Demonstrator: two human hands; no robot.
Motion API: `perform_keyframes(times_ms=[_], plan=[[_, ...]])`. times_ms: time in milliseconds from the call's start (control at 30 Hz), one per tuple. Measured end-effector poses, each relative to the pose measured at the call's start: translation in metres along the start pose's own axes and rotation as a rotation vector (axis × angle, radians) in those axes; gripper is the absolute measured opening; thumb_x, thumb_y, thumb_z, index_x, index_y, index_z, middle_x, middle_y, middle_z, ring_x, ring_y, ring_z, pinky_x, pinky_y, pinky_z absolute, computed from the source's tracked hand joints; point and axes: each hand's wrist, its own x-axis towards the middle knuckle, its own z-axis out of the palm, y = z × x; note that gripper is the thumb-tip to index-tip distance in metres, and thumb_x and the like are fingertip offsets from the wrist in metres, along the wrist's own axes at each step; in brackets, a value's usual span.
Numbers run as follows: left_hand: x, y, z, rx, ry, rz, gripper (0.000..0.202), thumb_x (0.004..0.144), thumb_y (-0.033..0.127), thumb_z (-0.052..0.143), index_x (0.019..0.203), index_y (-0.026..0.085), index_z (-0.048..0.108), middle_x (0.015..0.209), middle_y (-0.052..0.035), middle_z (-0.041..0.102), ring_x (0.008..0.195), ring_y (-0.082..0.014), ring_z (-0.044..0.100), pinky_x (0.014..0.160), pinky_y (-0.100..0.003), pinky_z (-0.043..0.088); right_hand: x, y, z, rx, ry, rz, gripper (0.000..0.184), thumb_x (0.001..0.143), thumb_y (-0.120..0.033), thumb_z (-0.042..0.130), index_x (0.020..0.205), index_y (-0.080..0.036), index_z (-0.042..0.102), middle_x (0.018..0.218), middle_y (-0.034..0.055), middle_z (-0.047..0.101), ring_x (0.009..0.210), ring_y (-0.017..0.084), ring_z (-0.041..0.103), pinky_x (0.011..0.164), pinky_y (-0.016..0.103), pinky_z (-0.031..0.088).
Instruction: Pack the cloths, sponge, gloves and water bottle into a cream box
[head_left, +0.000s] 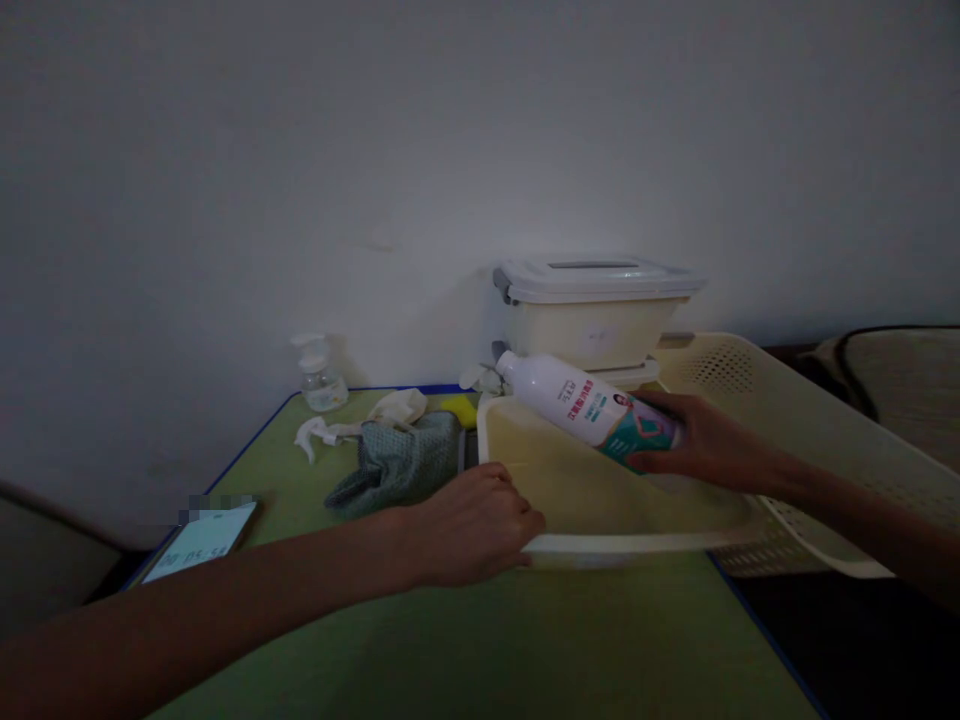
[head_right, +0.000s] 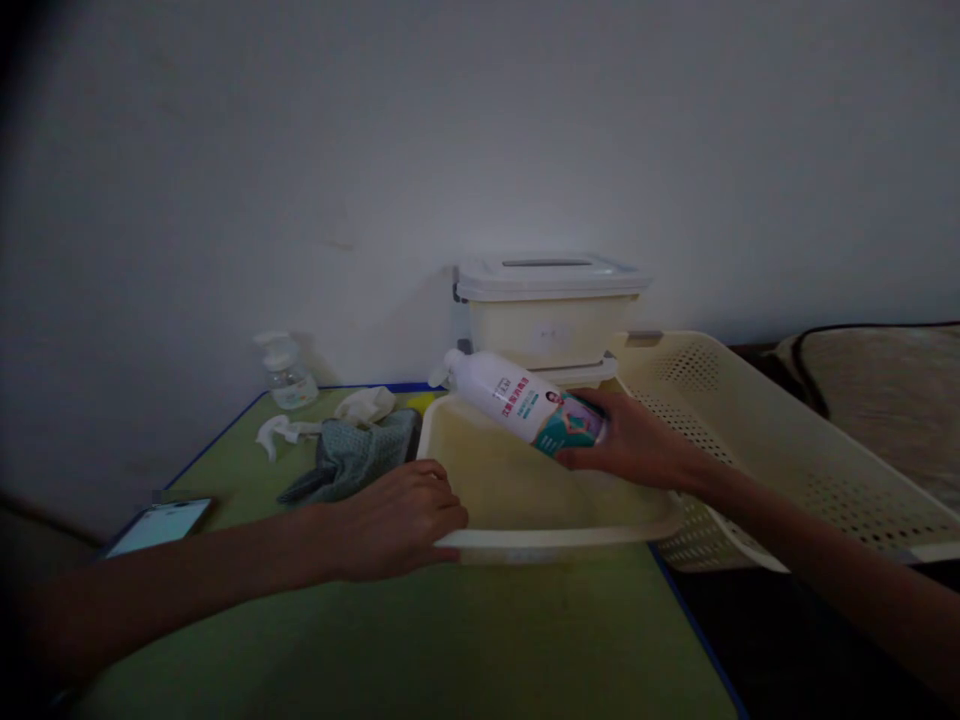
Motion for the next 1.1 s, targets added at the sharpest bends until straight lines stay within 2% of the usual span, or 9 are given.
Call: perform_keyframes(times_ms=[167, 300, 467, 600, 833, 933, 1100], plan=[[-0.002, 0.002, 0.0, -0.006, 0.015, 0.018, 0.02, 0.073, 0.031, 0.071, 0.073, 0.014, 0.06, 0.065, -0.0044, 0.067, 0.061, -0.0192, 0.064, 0.067, -0.032, 0.042, -0.009, -0.004, -0.004, -0.02, -0.073, 0.01, 0.062, 0.059, -0.04, 0.067, 0.114, -0.013, 0.058, 0.098, 0.0095, 0.068, 0.082, 0.026, 0.064, 0.072, 0.039, 0.052], [-0.002, 0.003, 0.002, -0.011, 0.037, 0.009, 0.018, 0.075, 0.031, 0.067, 0.071, 0.015, 0.059, 0.063, -0.0032, 0.067, 0.058, -0.0175, 0.062, 0.066, -0.031, 0.041, -0.015, -0.006, 0.001, -0.118, -0.131, 0.016, 0.059, 0.058, -0.039, 0.069, 0.111, -0.014, 0.061, 0.098, 0.0089, 0.068, 0.083, 0.026, 0.064, 0.071, 0.037, 0.052], [-0.002, 0.002, 0.015, -0.031, 0.164, -0.012, 0.025, 0.076, 0.039, 0.063, 0.067, 0.017, 0.058, 0.06, -0.002, 0.066, 0.055, -0.0167, 0.06, 0.066, -0.033, 0.04, -0.013, -0.008, 0.008, -0.203, -0.189, 0.033, 0.055, 0.057, -0.038, 0.07, 0.106, -0.016, 0.063, 0.098, 0.0093, 0.068, 0.082, 0.027, 0.064, 0.072, 0.038, 0.052], [-0.003, 0.002, 0.023, -0.036, 0.258, -0.025, 0.026, 0.077, 0.039, 0.062, 0.064, 0.017, 0.057, 0.057, 0.0, 0.065, 0.052, -0.0153, 0.058, 0.064, -0.032, 0.038, -0.011, -0.012, 0.011, -0.285, -0.238, 0.041, 0.055, 0.057, -0.038, 0.068, 0.106, -0.013, 0.063, 0.099, 0.0128, 0.067, 0.085, 0.029, 0.063, 0.075, 0.042, 0.05], [-0.002, 0.005, 0.023, -0.066, 0.343, -0.046, 0.036, 0.089, 0.037, 0.046, 0.059, 0.019, 0.053, 0.051, 0.002, 0.059, 0.049, -0.0127, 0.054, 0.061, -0.03, 0.037, -0.007, -0.008, 0.026, -0.424, -0.384, -0.035, 0.049, 0.062, -0.035, 0.064, 0.105, -0.012, 0.062, 0.098, 0.0165, 0.067, 0.085, 0.032, 0.063, 0.073, 0.043, 0.048], [-0.003, 0.006, 0.022, -0.071, 0.332, -0.043, 0.034, 0.088, 0.036, 0.046, 0.059, 0.019, 0.052, 0.051, 0.0022, 0.058, 0.051, -0.0127, 0.053, 0.062, -0.029, 0.038, 0.001, -0.003, 0.028, -0.486, -0.418, -0.088, 0.051, 0.062, -0.035, 0.065, 0.108, -0.012, 0.061, 0.1, 0.0167, 0.067, 0.087, 0.032, 0.063, 0.075, 0.043, 0.048], [-0.004, 0.004, 0.025, -0.084, 0.335, -0.038, 0.03, 0.088, 0.03, 0.047, 0.06, 0.019, 0.05, 0.05, 0.0026, 0.057, 0.049, -0.0126, 0.05, 0.062, -0.03, 0.037, 0.011, -0.001, 0.033, -0.675, -0.468, -0.212, 0.048, 0.056, -0.029, 0.07, 0.1, -0.012, 0.063, 0.094, 0.0148, 0.068, 0.082, 0.032, 0.064, 0.072, 0.042, 0.048]])
